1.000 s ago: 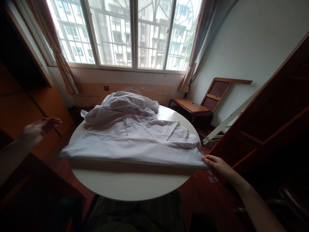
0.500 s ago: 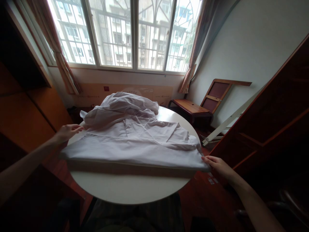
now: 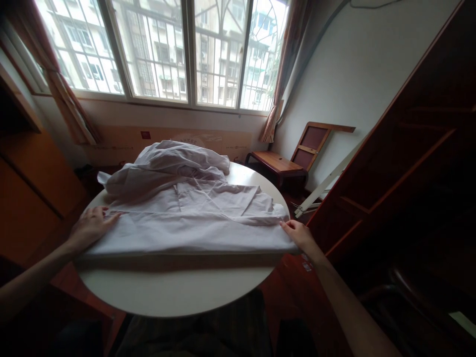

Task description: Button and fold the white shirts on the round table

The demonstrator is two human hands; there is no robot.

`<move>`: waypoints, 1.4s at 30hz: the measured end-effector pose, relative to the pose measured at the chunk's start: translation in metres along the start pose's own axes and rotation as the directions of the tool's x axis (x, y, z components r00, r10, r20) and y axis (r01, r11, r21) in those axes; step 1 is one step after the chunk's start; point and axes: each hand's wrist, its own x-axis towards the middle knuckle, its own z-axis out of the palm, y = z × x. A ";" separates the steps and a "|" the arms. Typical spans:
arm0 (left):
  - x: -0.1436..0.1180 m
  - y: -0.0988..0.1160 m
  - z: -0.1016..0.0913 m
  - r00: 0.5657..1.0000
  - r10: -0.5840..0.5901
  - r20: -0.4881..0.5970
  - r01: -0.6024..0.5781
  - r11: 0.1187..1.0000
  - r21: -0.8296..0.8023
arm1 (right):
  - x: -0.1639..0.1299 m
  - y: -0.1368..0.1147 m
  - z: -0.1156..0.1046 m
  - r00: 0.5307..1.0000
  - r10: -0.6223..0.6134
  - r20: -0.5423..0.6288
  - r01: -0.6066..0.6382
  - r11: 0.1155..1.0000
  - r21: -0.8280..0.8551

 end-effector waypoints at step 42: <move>-0.018 -0.024 -0.009 0.995 -0.092 -0.025 0.094 0.991 0.095 | -0.013 -0.007 0.011 0.997 -0.029 -0.071 -0.014 0.840 -0.543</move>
